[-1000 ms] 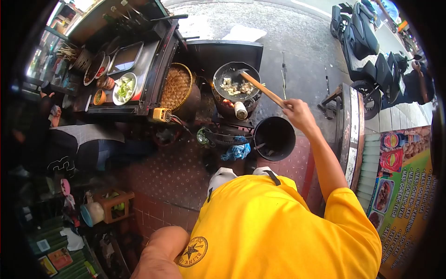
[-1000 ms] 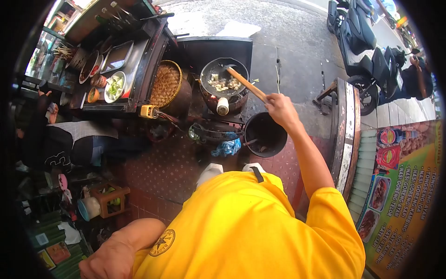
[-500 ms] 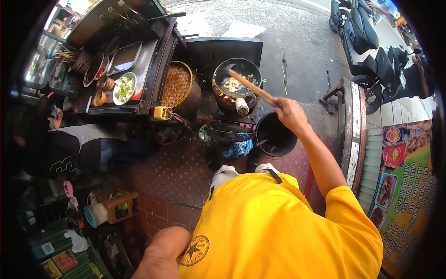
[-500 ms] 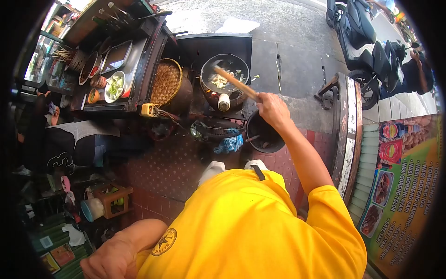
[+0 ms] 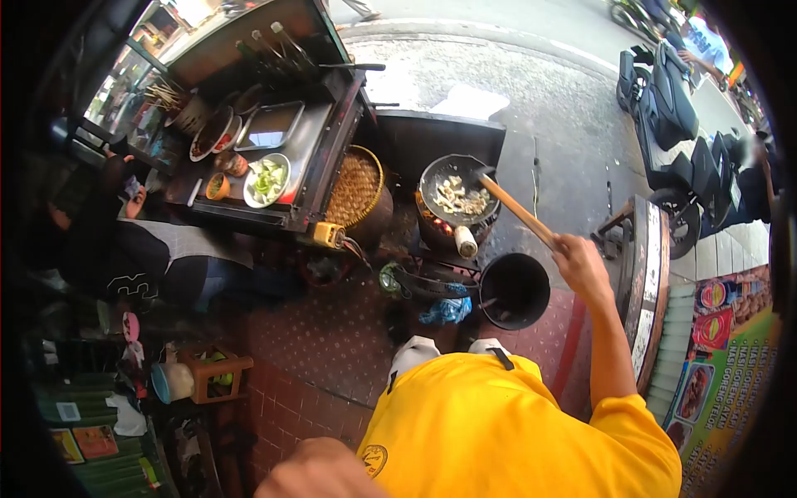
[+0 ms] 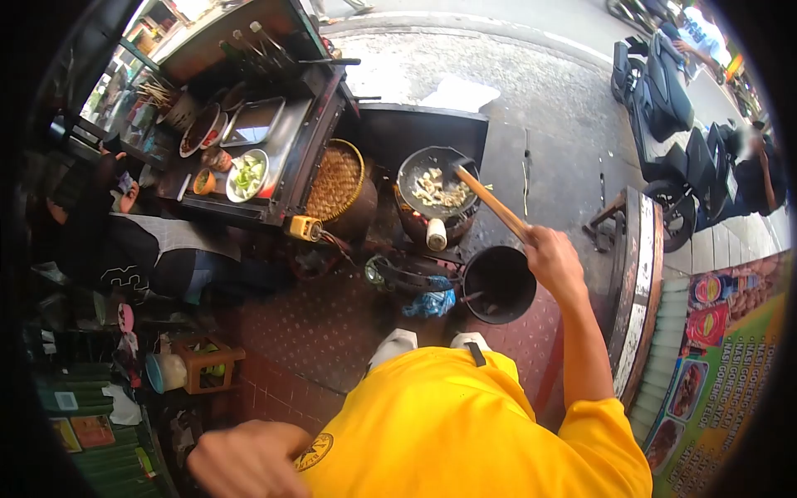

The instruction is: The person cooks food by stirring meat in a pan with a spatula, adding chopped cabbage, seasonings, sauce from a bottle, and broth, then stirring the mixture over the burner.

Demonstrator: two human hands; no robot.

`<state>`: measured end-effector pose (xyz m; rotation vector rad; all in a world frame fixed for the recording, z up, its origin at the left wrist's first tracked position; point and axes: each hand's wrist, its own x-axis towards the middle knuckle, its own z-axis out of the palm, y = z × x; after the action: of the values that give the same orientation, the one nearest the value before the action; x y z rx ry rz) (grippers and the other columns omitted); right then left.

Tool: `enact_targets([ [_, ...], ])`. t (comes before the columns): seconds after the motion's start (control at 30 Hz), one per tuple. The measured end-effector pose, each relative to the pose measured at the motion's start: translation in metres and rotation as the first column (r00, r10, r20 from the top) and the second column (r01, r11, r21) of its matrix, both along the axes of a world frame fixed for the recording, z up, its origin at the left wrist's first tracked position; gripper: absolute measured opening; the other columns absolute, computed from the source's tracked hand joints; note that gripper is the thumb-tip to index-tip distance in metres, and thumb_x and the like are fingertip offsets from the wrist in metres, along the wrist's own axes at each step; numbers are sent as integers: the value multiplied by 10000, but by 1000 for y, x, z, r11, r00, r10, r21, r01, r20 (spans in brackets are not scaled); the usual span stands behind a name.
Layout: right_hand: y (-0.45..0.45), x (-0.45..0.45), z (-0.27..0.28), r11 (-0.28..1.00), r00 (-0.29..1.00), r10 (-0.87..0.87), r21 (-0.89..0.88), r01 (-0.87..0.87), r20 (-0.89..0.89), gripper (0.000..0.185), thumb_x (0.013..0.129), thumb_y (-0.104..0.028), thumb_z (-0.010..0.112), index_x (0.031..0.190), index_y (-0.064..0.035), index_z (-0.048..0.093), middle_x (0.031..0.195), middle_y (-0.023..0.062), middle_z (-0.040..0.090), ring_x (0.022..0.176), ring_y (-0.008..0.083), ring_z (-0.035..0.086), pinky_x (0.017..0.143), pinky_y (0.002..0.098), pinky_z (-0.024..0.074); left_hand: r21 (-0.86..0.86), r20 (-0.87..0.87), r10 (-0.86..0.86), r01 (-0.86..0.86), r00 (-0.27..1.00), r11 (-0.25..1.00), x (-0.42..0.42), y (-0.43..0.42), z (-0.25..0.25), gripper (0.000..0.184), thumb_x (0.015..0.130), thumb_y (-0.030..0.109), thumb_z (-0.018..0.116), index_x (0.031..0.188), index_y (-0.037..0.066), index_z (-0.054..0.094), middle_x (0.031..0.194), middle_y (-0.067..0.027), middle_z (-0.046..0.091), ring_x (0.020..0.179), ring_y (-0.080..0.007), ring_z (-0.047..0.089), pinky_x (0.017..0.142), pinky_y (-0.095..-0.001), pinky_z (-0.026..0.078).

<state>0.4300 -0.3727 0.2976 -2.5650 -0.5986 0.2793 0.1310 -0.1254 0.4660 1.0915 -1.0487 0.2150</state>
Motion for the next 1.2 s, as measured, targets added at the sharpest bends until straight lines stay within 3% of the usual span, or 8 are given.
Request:
enact_targets([
  [0.1,-11,1,-29,996,995,23,84,-15,-97,260,758,-116,647,999,-20,658,891,222,644,904,398,602,792,436,485,-109,-308,249,-294,918,950,20,-10,-36,327,648,5,673,437,77,433,440,-19,413,389,-143,414,431,-281,395],
  [0.3,36,-14,-42,994,997,72,88,-71,-10,292,783,-139,644,1056,-35,639,953,203,648,928,398,591,817,446,468,437,-794,581,-498,178,749,18,-9,-191,208,776,109,662,627,38,535,584,46,487,528,-23,395,480,-214,297],
  [0.37,35,-5,-56,990,997,74,116,-76,21,296,789,-141,640,1066,-36,639,942,203,651,932,404,584,836,449,454,620,-727,686,-462,-35,634,-5,1,-270,180,786,110,668,664,18,573,592,52,497,538,-27,417,484,-213,311],
  [0.47,31,9,-76,997,985,78,8,-80,157,289,791,-133,615,1070,-58,611,1005,178,634,924,379,603,813,463,474,766,-631,701,-414,-333,492,-70,12,-379,195,806,142,684,681,12,611,530,30,474,472,-41,392,434,-225,298],
  [0.6,28,2,-28,997,997,58,-55,-61,-53,263,776,-124,622,1018,-25,646,969,207,646,942,377,605,826,449,475,706,-672,334,-437,-661,558,-136,11,-396,203,808,113,664,644,24,584,503,-6,472,363,-104,393,348,-253,289],
  [0.93,-10,1,-10,999,993,55,-10,-54,109,288,777,-118,644,1043,-9,642,945,212,657,870,403,621,789,426,494,782,-564,351,-346,-748,519,-151,5,-391,158,815,109,634,704,20,565,539,-26,503,389,-123,441,359,-257,323],
  [1.0,0,5,-31,999,947,4,52,13,-321,295,777,-123,654,1053,-20,646,933,214,657,887,397,612,812,435,479,752,-576,367,-298,-731,588,-142,8,-399,136,831,121,628,749,19,589,570,-30,521,423,-119,469,392,-248,357],
  [1.2,46,-13,-35,990,991,117,74,-122,66,312,783,-131,642,1086,-58,629,976,176,641,914,379,601,803,439,480,706,-670,399,-370,-626,604,-126,22,-412,115,850,137,627,847,22,628,630,-30,568,542,-111,556,470,-228,420],
])
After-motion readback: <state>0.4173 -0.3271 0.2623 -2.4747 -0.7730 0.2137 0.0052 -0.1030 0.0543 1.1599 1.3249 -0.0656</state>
